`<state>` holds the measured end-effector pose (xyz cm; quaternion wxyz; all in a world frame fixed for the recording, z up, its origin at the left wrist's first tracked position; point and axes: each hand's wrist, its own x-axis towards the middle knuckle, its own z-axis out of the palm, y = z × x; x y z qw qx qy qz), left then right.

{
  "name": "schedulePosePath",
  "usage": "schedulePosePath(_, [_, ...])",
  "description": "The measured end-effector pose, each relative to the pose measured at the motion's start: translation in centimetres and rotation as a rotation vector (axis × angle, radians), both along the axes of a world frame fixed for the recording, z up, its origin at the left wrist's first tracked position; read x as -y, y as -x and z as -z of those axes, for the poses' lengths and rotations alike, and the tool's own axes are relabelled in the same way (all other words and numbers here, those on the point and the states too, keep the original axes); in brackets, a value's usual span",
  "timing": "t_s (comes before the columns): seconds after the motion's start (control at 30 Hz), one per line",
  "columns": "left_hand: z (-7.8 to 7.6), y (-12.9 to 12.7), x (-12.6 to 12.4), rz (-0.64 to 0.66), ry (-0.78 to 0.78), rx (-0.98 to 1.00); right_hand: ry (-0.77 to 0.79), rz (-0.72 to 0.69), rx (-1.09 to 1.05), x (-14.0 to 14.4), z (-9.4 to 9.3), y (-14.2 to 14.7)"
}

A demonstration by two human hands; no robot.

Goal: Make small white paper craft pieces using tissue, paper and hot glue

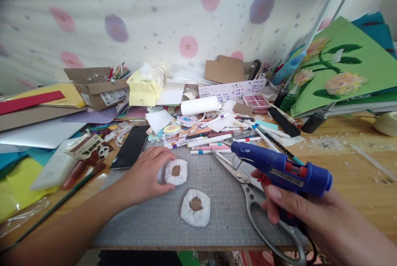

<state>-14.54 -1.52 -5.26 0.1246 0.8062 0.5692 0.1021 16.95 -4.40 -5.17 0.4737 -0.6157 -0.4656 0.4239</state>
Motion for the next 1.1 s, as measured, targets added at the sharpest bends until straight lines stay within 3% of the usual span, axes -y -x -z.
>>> schedulePosePath(0.13, [-2.9, -1.7, 0.2, 0.033, 0.161, 0.267, 0.120, -0.072, -0.202, -0.7, -1.7, 1.8])
schedulePosePath(0.27, [-4.8, -4.7, 0.0, 0.146, 0.278, 0.524, 0.089, -0.085, -0.321, -2.0, -2.7, 4.3])
schedulePosePath(0.37, [-4.0, -6.2, -0.2, 0.179, 0.340, 0.669, 0.046, -0.134, -0.487, -2.4, -2.2, 5.6])
schedulePosePath(0.5, [-1.2, -6.8, -0.2, 0.212, 0.503, 1.024, 0.057, -0.196, -0.612, -2.2, -1.3, 6.2])
schedulePosePath(0.6, [0.1, -7.1, 0.2, 0.214, 0.665, 1.392, 0.063, -0.183, -0.616, -2.0, -0.8, 6.5])
schedulePosePath(0.7, [0.4, -7.7, 0.7, 0.157, 0.765, 1.632, 0.048, -0.142, -0.554, -1.9, -0.6, 7.0])
schedulePosePath(0.83, [0.2, -8.1, 1.1, 0.124, 0.862, 1.730, 0.018, -0.063, -0.463, -1.9, -0.9, 7.6])
schedulePosePath(1.1, [0.5, -7.1, 0.4, 0.185, 0.740, 1.822, -0.020, -0.107, -0.301, -1.8, -1.5, 6.8])
